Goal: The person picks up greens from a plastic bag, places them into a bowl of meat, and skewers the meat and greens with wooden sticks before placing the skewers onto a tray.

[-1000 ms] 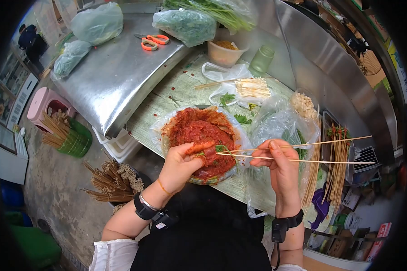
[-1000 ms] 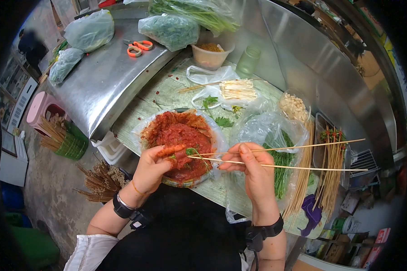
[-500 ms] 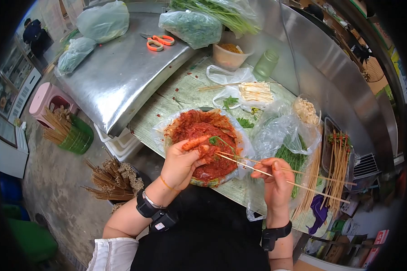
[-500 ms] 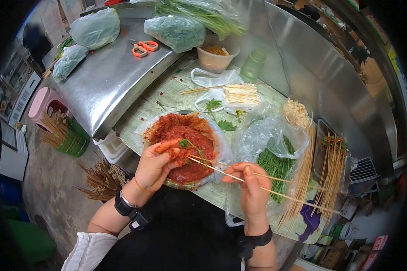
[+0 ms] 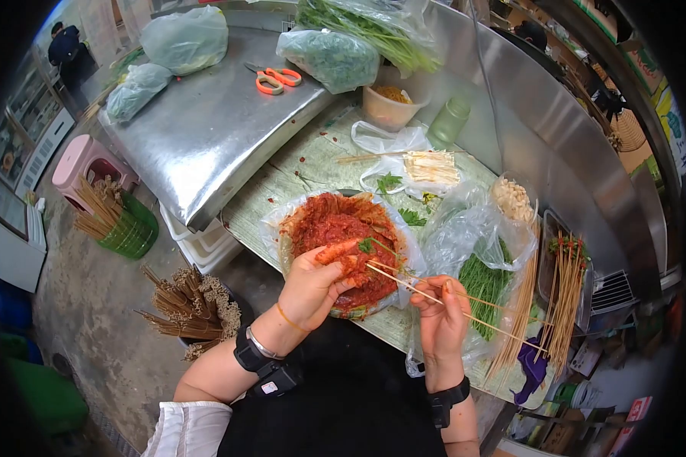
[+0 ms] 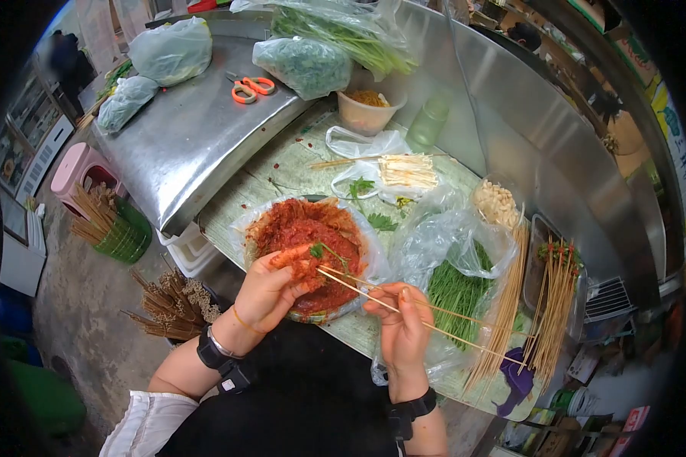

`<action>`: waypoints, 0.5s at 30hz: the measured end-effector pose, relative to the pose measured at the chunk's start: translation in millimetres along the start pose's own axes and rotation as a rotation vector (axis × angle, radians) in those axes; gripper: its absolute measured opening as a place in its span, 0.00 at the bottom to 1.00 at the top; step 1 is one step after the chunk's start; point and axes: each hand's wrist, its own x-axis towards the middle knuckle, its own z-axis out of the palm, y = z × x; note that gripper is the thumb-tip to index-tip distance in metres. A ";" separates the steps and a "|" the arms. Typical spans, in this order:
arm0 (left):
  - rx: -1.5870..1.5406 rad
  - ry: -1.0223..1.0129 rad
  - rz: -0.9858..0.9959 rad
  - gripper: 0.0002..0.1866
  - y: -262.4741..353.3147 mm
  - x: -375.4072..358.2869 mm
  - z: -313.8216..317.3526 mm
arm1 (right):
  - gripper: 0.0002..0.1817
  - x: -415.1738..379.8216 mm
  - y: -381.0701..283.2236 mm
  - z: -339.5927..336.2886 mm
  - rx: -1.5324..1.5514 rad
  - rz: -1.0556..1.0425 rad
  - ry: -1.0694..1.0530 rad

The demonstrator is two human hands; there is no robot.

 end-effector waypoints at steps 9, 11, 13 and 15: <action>0.163 0.076 0.232 0.18 -18.7 5.4 0.3 | 0.11 -8.1 -17.0 27.4 -0.629 -0.393 -0.185; 0.174 0.093 0.271 0.18 -26.1 8.5 -4.2 | 0.10 -6.2 -23.3 34.5 -0.899 -0.568 -0.329; 0.183 0.107 0.308 0.18 -27.5 9.2 -3.1 | 0.06 -5.8 -23.1 42.7 -1.095 -0.712 -0.459; 0.132 0.105 0.269 0.18 -25.5 8.8 -0.6 | 0.06 -4.8 -20.3 46.8 -1.132 -0.763 -0.480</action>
